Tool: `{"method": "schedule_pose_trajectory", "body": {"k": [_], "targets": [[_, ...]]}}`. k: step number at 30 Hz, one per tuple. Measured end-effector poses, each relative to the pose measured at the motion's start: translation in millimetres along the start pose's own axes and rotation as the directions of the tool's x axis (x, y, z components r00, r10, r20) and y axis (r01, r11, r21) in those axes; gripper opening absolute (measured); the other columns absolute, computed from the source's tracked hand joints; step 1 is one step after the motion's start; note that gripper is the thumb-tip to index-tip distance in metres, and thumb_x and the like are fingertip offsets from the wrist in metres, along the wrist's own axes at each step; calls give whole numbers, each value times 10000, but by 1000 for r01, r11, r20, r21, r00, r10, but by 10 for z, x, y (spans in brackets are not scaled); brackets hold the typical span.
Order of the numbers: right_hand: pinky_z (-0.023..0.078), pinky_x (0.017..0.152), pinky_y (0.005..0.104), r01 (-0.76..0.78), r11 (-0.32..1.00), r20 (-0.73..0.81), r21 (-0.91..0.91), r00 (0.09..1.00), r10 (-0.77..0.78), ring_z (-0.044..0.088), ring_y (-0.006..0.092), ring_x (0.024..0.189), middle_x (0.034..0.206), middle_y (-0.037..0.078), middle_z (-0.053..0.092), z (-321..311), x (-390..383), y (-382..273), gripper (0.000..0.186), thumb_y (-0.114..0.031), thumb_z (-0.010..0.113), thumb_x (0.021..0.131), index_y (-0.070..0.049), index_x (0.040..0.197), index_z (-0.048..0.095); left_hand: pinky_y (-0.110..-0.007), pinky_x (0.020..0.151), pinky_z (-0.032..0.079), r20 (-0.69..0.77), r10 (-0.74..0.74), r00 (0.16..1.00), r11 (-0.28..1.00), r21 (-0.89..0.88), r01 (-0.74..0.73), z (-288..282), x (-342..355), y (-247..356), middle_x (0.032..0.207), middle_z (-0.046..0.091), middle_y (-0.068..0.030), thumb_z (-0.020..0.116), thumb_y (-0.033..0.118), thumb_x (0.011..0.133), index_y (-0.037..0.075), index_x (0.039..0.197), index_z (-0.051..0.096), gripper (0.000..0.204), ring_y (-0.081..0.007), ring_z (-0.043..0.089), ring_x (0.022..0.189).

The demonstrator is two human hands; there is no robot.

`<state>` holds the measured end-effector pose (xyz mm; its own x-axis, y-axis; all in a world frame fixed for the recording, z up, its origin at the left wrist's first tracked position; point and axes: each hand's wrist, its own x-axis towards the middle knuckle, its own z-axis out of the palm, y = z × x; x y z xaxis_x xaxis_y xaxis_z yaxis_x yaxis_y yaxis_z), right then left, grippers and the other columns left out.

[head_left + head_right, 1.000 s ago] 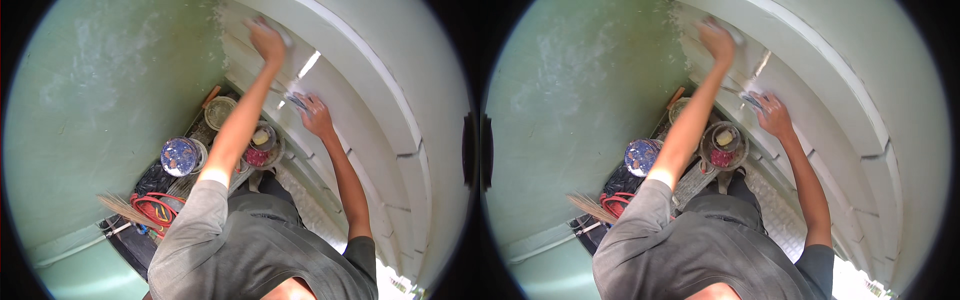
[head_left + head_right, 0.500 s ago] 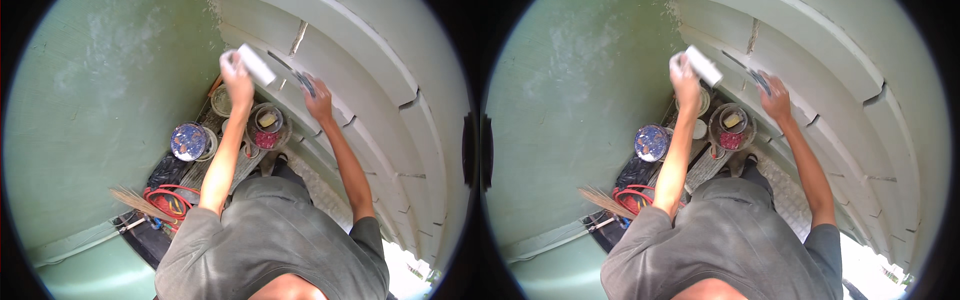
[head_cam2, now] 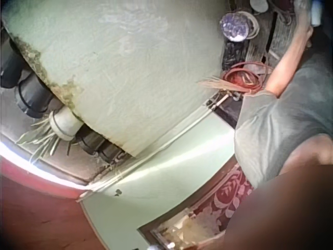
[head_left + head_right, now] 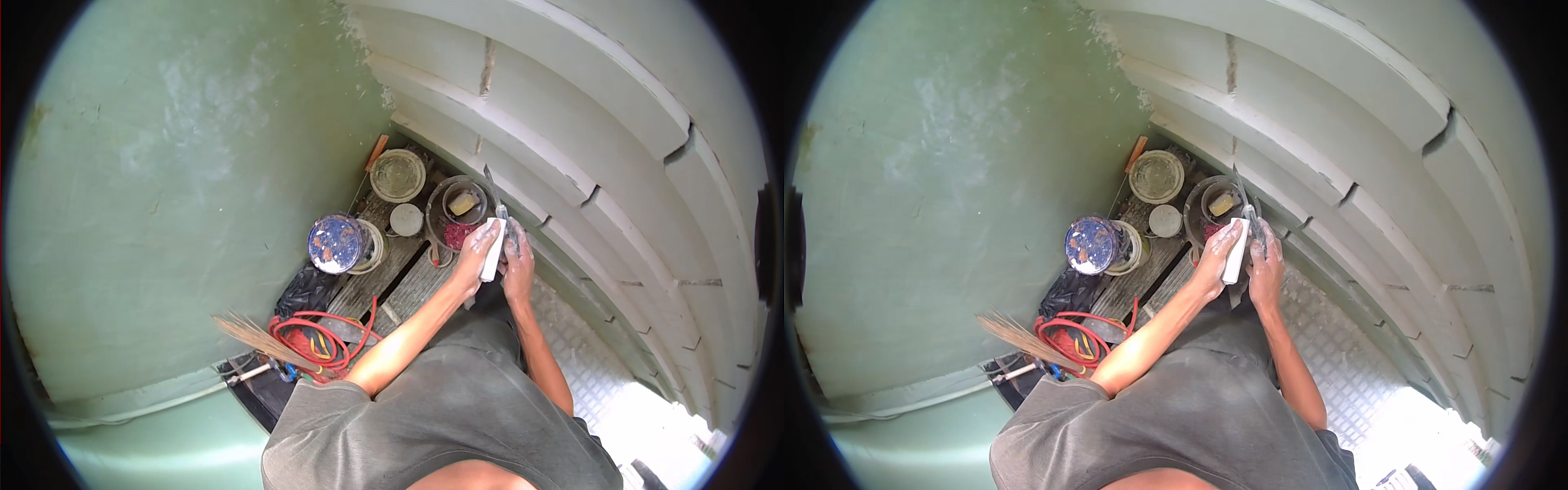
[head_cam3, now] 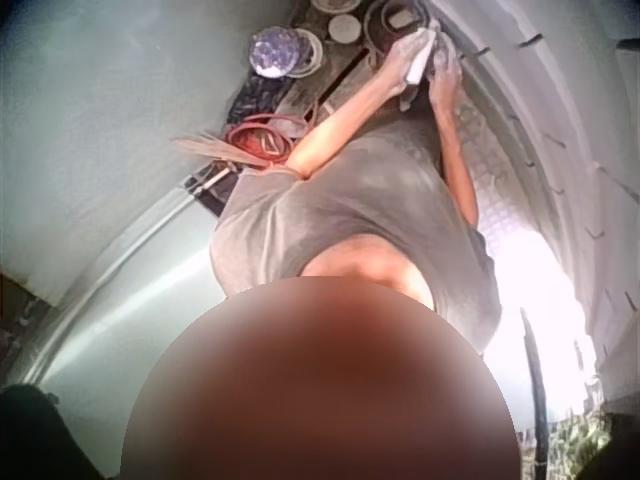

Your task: Applying and smoothing grout or putty between white wall panels using a putty knife and a sanding block.

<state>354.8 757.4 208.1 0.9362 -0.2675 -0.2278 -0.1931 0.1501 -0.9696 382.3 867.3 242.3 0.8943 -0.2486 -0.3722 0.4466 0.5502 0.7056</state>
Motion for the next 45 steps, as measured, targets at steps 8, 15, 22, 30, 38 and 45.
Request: {"method": "schedule_pose_trajectory", "body": {"k": [8, 15, 22, 30, 38, 45], "targets": [[410, 1054, 421, 480, 798, 238, -363, 876, -419, 558, 395, 1191, 1267, 228, 577, -270, -85, -132, 459, -279, 498, 1002, 34, 1333, 562, -233, 671, 465, 15, 92, 996, 976, 198, -93, 181, 129, -13, 913, 610, 17, 612, 276, 1018, 35, 1117, 634, 261, -61, 562, 791], [469, 945, 421, 543, 745, 419, -387, 824, -382, 585, 386, 1093, 1208, 224, 562, -567, -11, -700, 344, -140, 632, 895, 87, 1151, 597, -306, 846, 449, -49, 498, 866, 761, 505, -408, 397, 178, -188, 981, 631, -63, 644, 268, 996, -25, 1095, 641, 310, -159, 557, 899], [530, 813, 421, 460, 734, 258, -500, 888, -380, 681, 358, 860, 1036, 228, 663, -1206, 368, -912, 329, -178, 689, 881, 40, 1119, 625, -314, 859, 424, -20, 627, 779, 676, 511, -531, 621, 388, -287, 1037, 589, -98, 551, 276, 1005, 8, 1093, 671, 306, -184, 526, 954], [480, 996, 459, 401, 161, 277, -902, 823, -495, 612, 380, 1125, 1174, 201, 667, -1577, 1074, -1292, 423, -311, 651, 916, 9, 1194, 656, -295, 767, 410, -173, 561, 810, 673, 664, -324, 165, 310, -440, 883, 585, -50, 596, 197, 988, 4, 945, 725, 236, -142, 510, 843], [523, 913, 436, 442, -14, 383, -897, 762, -522, 645, 319, 1023, 1103, 141, 669, -1180, 1175, -1145, 314, -198, 675, 884, -44, 1157, 694, -307, 779, 424, -233, 542, 807, 608, 772, -186, -533, 62, -278, 915, 577, -69, 652, 168, 959, -4, 958, 744, 195, -165, 528, 853], [524, 906, 413, 507, -104, 464, -855, 663, -588, 637, 312, 1047, 1101, 161, 670, -231, 1627, -1086, 267, -162, 632, 903, -53, 1134, 709, -326, 900, 434, -61, 645, 762, 439, 846, -304, -606, 435, 539, 1020, 568, -105, 678, 101, 911, 51, 1122, 750, 229, -219, 551, 968]]}}
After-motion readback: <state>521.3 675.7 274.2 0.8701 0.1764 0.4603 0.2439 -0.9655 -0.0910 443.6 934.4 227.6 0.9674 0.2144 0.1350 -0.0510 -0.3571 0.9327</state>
